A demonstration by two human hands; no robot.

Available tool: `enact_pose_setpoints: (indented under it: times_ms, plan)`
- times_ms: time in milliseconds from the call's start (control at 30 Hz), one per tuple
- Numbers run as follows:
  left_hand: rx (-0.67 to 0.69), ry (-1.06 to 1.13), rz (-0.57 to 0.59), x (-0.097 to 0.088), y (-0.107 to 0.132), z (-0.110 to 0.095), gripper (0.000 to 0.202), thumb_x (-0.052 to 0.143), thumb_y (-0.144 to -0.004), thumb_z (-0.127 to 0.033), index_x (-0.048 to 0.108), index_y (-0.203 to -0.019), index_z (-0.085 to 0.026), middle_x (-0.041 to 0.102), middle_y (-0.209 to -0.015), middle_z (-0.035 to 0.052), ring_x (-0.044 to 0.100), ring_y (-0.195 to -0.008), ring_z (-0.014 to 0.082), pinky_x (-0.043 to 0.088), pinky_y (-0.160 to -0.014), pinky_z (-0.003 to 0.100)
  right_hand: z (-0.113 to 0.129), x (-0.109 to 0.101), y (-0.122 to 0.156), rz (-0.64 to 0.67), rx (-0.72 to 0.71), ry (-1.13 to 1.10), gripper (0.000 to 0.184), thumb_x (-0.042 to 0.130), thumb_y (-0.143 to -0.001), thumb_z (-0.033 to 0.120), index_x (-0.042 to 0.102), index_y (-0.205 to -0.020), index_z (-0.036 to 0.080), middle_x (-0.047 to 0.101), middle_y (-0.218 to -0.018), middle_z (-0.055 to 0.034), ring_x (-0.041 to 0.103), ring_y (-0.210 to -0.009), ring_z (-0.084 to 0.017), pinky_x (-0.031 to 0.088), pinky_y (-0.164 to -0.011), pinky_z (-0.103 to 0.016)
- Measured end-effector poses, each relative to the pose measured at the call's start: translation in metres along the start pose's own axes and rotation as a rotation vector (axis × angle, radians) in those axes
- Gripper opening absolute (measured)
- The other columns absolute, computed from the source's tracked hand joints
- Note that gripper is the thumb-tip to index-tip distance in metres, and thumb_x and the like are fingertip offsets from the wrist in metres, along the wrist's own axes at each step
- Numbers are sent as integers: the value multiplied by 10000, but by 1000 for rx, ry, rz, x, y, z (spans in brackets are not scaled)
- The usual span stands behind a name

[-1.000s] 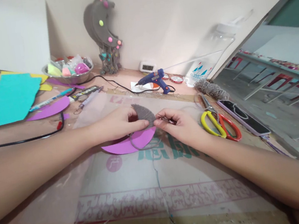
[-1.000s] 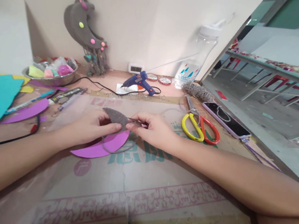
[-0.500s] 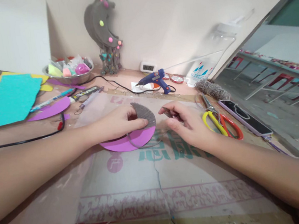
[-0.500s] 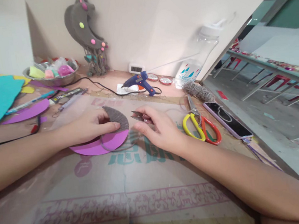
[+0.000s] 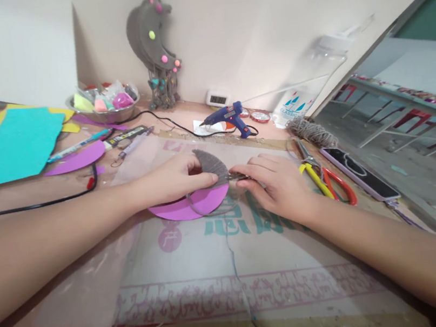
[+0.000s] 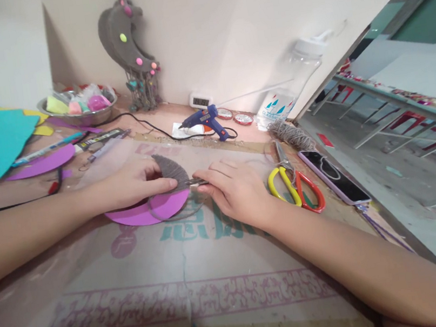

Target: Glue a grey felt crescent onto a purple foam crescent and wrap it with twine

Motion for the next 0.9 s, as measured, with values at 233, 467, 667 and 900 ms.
enact_pose_setpoints:
  times_ms: [233, 467, 667, 900]
  plan:
    - [12, 26, 28, -1, 1, 0, 253, 503, -831, -318, 683, -891, -151, 660, -759, -12, 529, -623, 90, 398, -590, 198, 1, 1, -1, -2, -23, -5, 245, 468, -902, 258, 624, -1023, 113, 625, -763, -67, 505, -673, -165, 383, -615, -298]
    - [23, 74, 68, -2, 0, 0, 228, 511, -828, -283, 676, -903, -145, 685, -836, -3, 572, -706, 103, 419, -652, 200, -2, 5, 0, 19, -28, -43, 234, 472, -902, 265, 622, -1019, 129, 625, -774, -59, 501, -686, -163, 381, -627, -295]
    - [26, 78, 73, -1, -1, 0, 228, 509, -833, -270, 672, -932, -146, 691, -877, 2, 590, -756, 114, 431, -692, 207, -4, 7, 1, 31, -13, -89, 230, 465, -906, 261, 622, -1020, 135, 625, -775, -56, 516, -697, -162, 384, -630, -287]
    - [15, 82, 73, -1, -2, 1, 242, 496, -846, -288, 672, -927, -142, 699, -906, 12, 604, -780, 127, 439, -702, 218, -3, 6, 2, -43, 43, -214, 215, 485, -896, 247, 627, -1018, 142, 596, -734, -45, 530, -677, -148, 402, -639, -269]
Point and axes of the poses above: each hand's wrist, its own y-axis away from the middle knuckle, its own x-axis out of the palm, z = x × y, the point moved 1 cm from there along -y, towards the middle knuckle
